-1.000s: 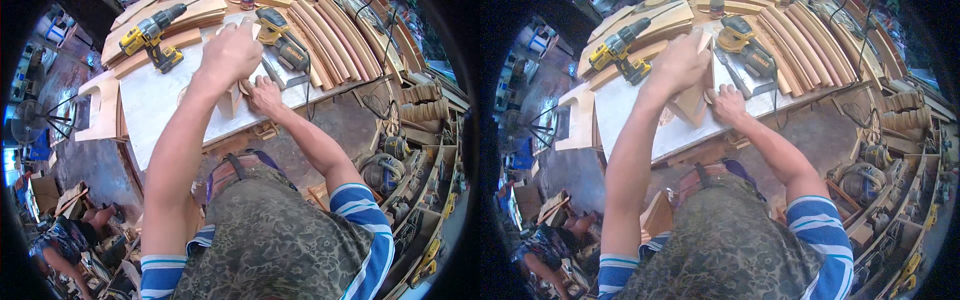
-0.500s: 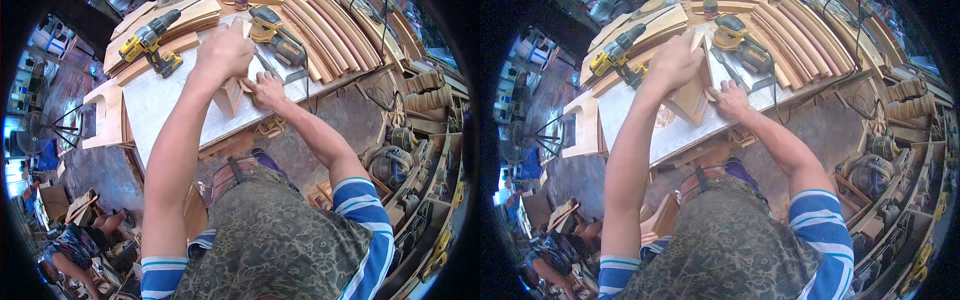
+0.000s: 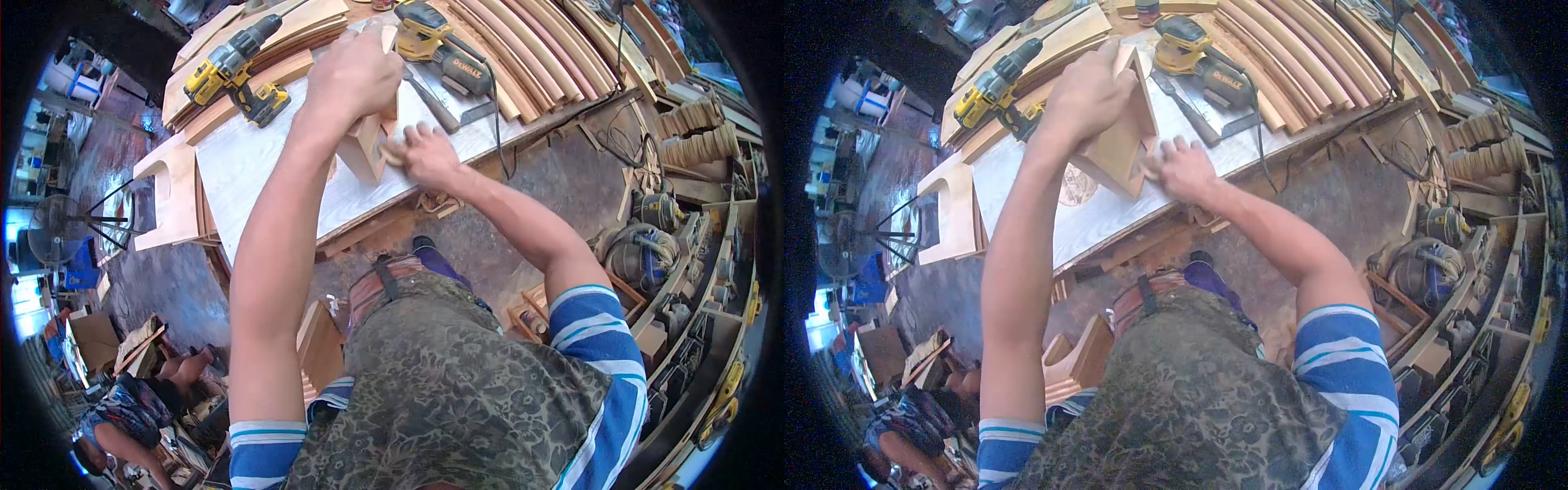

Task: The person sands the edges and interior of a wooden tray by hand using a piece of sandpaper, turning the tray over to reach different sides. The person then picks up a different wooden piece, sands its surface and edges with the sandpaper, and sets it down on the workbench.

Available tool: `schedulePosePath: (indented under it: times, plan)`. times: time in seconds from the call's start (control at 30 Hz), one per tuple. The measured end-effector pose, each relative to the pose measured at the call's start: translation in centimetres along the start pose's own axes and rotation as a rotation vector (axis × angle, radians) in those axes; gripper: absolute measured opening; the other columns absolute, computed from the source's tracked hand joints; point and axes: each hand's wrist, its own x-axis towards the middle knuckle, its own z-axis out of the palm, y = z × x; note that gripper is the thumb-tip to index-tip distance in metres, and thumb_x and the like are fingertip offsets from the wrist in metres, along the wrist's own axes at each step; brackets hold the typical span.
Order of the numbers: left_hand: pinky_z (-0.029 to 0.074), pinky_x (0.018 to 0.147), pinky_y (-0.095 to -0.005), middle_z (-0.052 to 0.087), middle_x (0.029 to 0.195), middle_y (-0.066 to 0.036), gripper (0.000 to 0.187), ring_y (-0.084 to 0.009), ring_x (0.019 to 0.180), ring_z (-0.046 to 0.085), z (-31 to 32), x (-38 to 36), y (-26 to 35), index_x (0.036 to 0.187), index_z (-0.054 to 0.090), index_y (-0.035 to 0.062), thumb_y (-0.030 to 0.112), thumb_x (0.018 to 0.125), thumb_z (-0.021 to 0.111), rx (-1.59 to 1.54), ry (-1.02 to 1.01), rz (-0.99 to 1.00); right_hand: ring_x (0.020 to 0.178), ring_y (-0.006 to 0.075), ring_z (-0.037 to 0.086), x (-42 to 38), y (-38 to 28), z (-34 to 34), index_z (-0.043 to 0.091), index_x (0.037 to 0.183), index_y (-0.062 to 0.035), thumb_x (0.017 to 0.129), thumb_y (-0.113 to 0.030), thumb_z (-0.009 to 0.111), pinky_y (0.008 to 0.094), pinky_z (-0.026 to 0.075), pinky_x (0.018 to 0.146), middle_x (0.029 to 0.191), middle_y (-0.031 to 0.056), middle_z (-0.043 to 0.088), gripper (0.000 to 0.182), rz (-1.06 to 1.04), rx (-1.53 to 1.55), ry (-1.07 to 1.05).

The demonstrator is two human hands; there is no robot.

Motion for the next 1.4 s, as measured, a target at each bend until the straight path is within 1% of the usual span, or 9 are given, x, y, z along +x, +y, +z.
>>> schedulePosePath:
  times: [0.13, 0.3, 0.43, 0.53, 0.7, 0.8, 0.93, 1.13, 1.4]
  plan:
    - [0.045, 0.111, -0.0491, 0.061, 0.135, -0.031, 0.064, -0.0448, 0.127, 0.059, -0.5, 0.0, 0.2, 0.15, 0.048, -0.0011, 0.033, 0.096, 0.055, 0.03, -0.053, -0.019, 0.099, 0.0285, 0.061, 0.2, -1.6, 0.5, 0.059, 0.145, -0.0267, 0.09, -0.024, 0.063, 0.0441, 0.051, 0.075, 0.105, 0.0127, 0.061, 0.055, 0.146, 0.076, -0.01]
    - [0.046, 0.11, -0.0494, 0.062, 0.134, -0.032, 0.066, -0.0453, 0.126, 0.06, 0.1, 0.2, -0.1, 0.151, 0.047, -0.0008, 0.034, 0.096, 0.054, 0.03, -0.009, -0.009, 0.115, 0.0311, 0.058, 0.5, -0.4, -1.4, 0.066, 0.138, -0.0335, 0.093, -0.022, 0.057, 0.0486, 0.05, 0.088, 0.118, 0.0131, 0.063, 0.047, 0.088, 0.062, -0.072]
    - [0.046, 0.11, -0.0496, 0.062, 0.134, -0.031, 0.067, -0.0451, 0.126, 0.059, 0.0, 0.0, 0.0, 0.152, 0.046, -0.0002, 0.035, 0.095, 0.053, 0.029, 0.003, -0.018, 0.119, 0.0298, 0.056, 2.1, 1.3, -1.0, 0.072, 0.129, -0.0302, 0.091, -0.02, 0.058, 0.0456, 0.049, 0.089, 0.125, 0.0125, 0.061, 0.042, -0.037, -0.063, -0.069]
    - [0.045, 0.111, -0.0493, 0.061, 0.136, -0.031, 0.067, -0.0449, 0.128, 0.059, -0.9, 0.1, 0.4, 0.153, 0.045, 0.0003, 0.034, 0.095, 0.053, 0.039, -0.12, -0.069, 0.112, 0.0249, 0.056, 3.3, 2.3, -2.6, 0.07, 0.13, -0.0375, 0.089, -0.019, 0.058, 0.0395, 0.046, 0.087, 0.112, 0.0067, 0.059, 0.047, -0.047, -0.151, -0.185]
    - [0.046, 0.11, -0.0498, 0.062, 0.135, -0.03, 0.065, -0.0441, 0.126, 0.06, -0.7, 0.0, -0.2, 0.151, 0.047, 0.001, 0.034, 0.096, 0.052, 0.041, -0.082, -0.066, 0.108, 0.031, 0.066, 3.5, -0.1, -2.6, 0.078, 0.109, -0.0178, 0.091, -0.022, 0.059, 0.046, 0.058, 0.08, 0.127, 0.0135, 0.063, 0.026, -0.153, -0.009, -0.397]
    - [0.047, 0.109, -0.0505, 0.063, 0.134, -0.029, 0.062, -0.0434, 0.125, 0.061, -1.1, -0.1, 0.0, 0.149, 0.049, 0.002, 0.034, 0.096, 0.052, 0.041, -0.09, -0.08, 0.109, 0.0308, 0.066, 4.7, 1.7, -4.5, 0.075, 0.116, -0.0219, 0.093, -0.022, 0.057, 0.0449, 0.058, 0.082, 0.13, 0.0137, 0.061, 0.029, -0.036, -0.112, -0.361]
    - [0.049, 0.106, -0.0514, 0.065, 0.129, -0.027, 0.056, -0.0425, 0.123, 0.062, -1.3, -0.1, 1.1, 0.145, 0.052, 0.0046, 0.034, 0.097, 0.051, 0.031, -0.16, -0.132, 0.111, 0.0319, 0.064, 3.4, 0.8, -4.0, 0.073, 0.121, -0.0241, 0.093, -0.023, 0.058, 0.0457, 0.057, 0.082, 0.127, 0.0136, 0.06, 0.032, -0.167, -0.024, -0.275]
    - [0.05, 0.105, -0.0507, 0.064, 0.132, -0.026, 0.055, -0.0405, 0.123, 0.062, -0.8, -0.2, 1.2, 0.146, 0.052, 0.0075, 0.033, 0.097, 0.05, 0.093, -0.104, -0.12, 0.105, 0.0335, 0.069, 3.6, 0.7, -4.8, 0.069, 0.13, -0.0252, 0.095, -0.022, 0.053, 0.0459, 0.056, 0.083, 0.132, 0.0167, 0.059, 0.039, -0.073, -0.105, -0.39]
    - [0.047, 0.109, -0.0481, 0.062, 0.137, -0.025, 0.062, -0.04, 0.127, 0.06, -0.7, -0.1, 1.5, 0.153, 0.047, 0.0056, 0.033, 0.097, 0.051, 0.106, -0.1, -0.106, 0.107, 0.0335, 0.068, 2.2, 0.7, -2.5, 0.059, 0.144, -0.0348, 0.095, -0.021, 0.052, 0.0469, 0.057, 0.082, 0.122, 0.014, 0.061, 0.052, 0.007, -0.021, -0.265]
